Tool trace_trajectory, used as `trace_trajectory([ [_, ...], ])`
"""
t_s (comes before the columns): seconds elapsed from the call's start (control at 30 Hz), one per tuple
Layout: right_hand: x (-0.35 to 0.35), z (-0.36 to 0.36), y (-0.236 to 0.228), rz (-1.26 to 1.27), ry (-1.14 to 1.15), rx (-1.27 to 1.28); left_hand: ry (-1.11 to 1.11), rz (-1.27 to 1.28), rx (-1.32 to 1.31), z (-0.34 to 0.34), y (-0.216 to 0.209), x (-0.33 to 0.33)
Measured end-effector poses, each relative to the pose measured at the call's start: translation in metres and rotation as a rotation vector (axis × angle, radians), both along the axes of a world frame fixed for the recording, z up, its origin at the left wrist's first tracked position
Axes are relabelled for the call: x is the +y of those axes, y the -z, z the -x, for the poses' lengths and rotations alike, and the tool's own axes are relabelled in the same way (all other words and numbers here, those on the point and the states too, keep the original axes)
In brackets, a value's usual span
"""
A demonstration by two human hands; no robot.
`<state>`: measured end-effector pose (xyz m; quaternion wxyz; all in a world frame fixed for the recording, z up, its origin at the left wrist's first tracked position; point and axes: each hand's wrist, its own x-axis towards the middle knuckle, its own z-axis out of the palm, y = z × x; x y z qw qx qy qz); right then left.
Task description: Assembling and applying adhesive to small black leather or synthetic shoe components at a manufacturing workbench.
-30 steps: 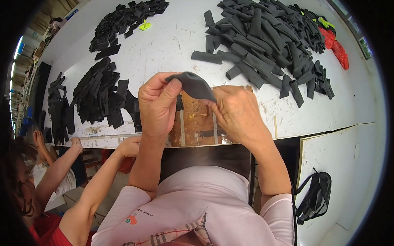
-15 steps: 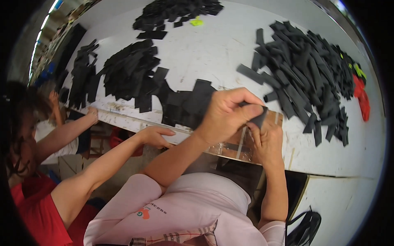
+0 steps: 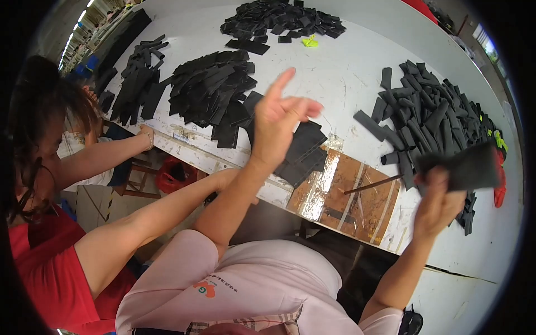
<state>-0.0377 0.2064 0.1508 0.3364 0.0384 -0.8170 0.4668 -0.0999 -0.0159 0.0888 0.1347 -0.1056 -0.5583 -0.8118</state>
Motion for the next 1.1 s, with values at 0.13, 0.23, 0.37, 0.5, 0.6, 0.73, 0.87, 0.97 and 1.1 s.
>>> trace_trajectory([
  [0.13,0.062,0.064,-0.016,1.048,-1.243,-0.183,0.106,0.039,-0.170,-0.012,0.015,0.001],
  [0.23,0.064,0.063,0.038,1.338,-0.659,-0.352,-0.043,0.064,-0.301,-0.038,0.055,-0.011],
  [0.37,0.029,-0.001,0.112,0.968,-0.089,-0.423,-0.227,0.294,-0.375,-0.047,0.105,-0.020],
  [0.5,0.011,-0.050,0.153,1.089,-0.018,-0.581,-0.256,0.523,-0.345,-0.025,0.097,-0.013],
  [0.6,-0.006,-0.058,0.159,1.089,-0.021,-0.601,-0.270,0.646,-0.331,-0.007,0.097,-0.002],
  [0.73,-0.016,-0.055,0.160,0.856,0.043,-0.611,-0.390,1.147,-0.400,0.004,0.106,0.001],
  [0.87,-0.018,-0.056,0.162,0.801,0.080,-0.586,-0.359,1.152,-0.365,0.009,0.117,-0.002],
  [0.97,-0.020,-0.057,0.165,0.814,0.060,-0.577,-0.393,0.880,-0.227,0.006,0.117,-0.010],
  [1.1,-0.016,-0.056,0.165,0.845,0.057,-0.584,-0.463,0.451,-0.191,-0.002,0.096,-0.014],
])
